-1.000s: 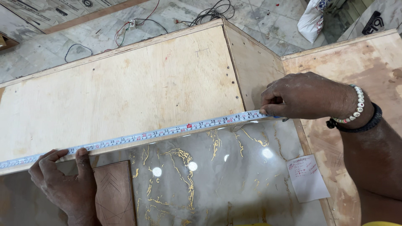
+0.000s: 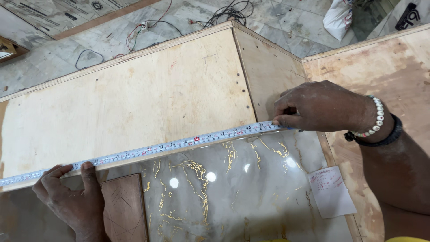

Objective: The person measures a wooden cabinet structure with a tape measure and then applies a strip of gold-colored edge banding to the corner edge. They peel the backing and press the banding onto the wood, smoothing it down with their fingers to ensure adhesion.

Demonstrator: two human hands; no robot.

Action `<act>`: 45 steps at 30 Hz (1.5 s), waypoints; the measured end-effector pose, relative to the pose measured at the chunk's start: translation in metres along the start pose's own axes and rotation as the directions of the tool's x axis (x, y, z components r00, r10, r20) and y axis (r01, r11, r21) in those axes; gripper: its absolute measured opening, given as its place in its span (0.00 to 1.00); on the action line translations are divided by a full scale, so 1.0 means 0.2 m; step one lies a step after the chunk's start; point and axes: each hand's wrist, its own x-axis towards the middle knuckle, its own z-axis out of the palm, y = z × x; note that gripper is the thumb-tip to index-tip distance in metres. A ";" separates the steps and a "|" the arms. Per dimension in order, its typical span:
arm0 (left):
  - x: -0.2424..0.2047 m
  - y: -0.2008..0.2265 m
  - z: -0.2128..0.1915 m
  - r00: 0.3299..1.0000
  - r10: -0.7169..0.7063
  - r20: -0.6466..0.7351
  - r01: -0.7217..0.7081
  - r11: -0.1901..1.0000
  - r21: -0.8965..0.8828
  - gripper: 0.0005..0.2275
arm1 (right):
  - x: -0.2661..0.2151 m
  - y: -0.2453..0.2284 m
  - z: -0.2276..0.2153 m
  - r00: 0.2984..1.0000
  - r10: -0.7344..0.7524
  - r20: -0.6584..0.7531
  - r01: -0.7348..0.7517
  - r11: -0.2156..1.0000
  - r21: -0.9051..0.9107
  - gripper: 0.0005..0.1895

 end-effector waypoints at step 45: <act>-1.75 0.49 0.18 0.596 0.369 0.713 0.673 0.253 -0.695 0.20 | -0.82 -0.79 2.01 0.982 0.142 -0.127 -0.005 0.686 0.727 0.15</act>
